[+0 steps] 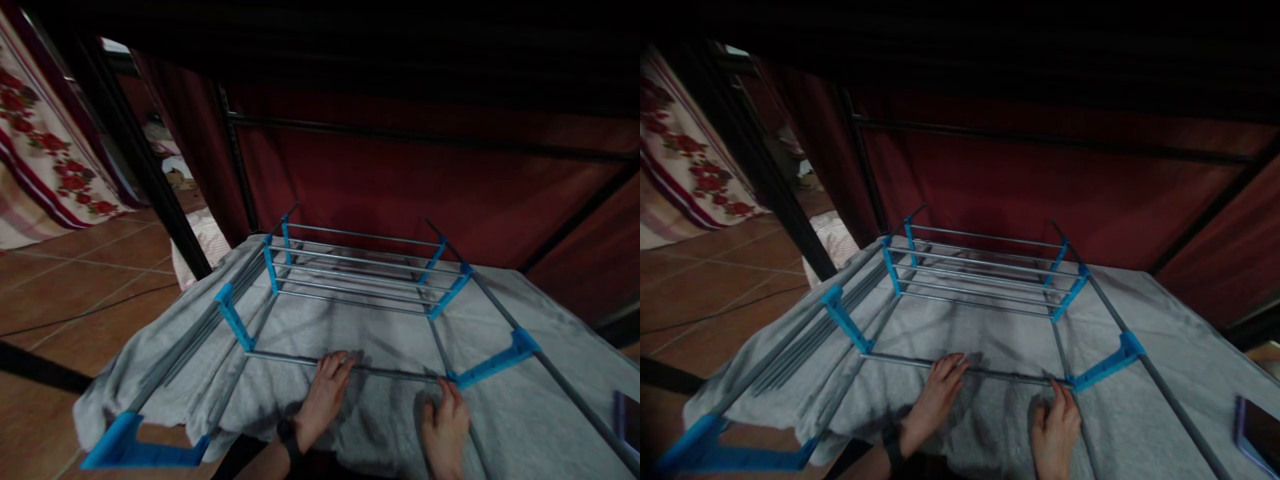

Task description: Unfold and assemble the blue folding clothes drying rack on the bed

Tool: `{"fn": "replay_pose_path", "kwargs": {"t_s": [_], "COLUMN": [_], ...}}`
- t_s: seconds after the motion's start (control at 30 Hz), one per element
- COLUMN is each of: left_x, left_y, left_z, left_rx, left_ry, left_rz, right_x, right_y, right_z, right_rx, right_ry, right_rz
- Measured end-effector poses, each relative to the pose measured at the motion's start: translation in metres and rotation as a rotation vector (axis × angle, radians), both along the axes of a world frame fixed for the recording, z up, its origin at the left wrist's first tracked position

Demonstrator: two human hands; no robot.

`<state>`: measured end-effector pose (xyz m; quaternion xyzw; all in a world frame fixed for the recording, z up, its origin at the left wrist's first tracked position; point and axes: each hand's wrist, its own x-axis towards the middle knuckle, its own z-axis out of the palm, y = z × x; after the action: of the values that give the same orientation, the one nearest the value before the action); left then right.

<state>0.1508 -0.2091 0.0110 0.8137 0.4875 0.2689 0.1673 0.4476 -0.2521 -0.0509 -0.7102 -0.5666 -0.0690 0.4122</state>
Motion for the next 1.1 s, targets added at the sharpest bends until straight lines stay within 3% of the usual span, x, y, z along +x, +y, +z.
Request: {"fn": "replay_pose_path", "kwargs": {"t_s": [0.13,0.27,0.37,0.47,0.6,0.77,1.1], "left_x": [-0.051,-0.093,-0.109,-0.112,-0.103,-0.088,-0.080], "left_y": [-0.013,-0.019,-0.022,-0.022,-0.015,-0.002,0.005], "left_z": [-0.015,-0.028,-0.030,-0.023,-0.007,0.009,-0.003], "left_rx": [0.022,0.031,0.010,0.006,0.033,0.074,0.100], "left_ry": [-0.094,-0.078,0.028,0.193,0.391,0.486,0.534], "left_rz": [0.183,0.339,0.382,0.338,0.187,0.120,0.064], "right_x": [-0.039,-0.062,-0.069,-0.070,-0.066,-0.063,-0.066], "right_y": [0.006,0.019,0.027,0.032,0.035,0.038,0.038], "right_z": [-0.006,-0.014,-0.017,-0.018,-0.018,-0.013,0.002], "right_rx": [-0.044,-0.068,-0.067,-0.048,0.045,0.073,-0.078], "right_ry": [-0.059,-0.079,-0.107,-0.178,-0.339,-0.525,-0.566], "right_rz": [0.215,0.314,0.359,0.369,0.409,0.465,0.531]}}
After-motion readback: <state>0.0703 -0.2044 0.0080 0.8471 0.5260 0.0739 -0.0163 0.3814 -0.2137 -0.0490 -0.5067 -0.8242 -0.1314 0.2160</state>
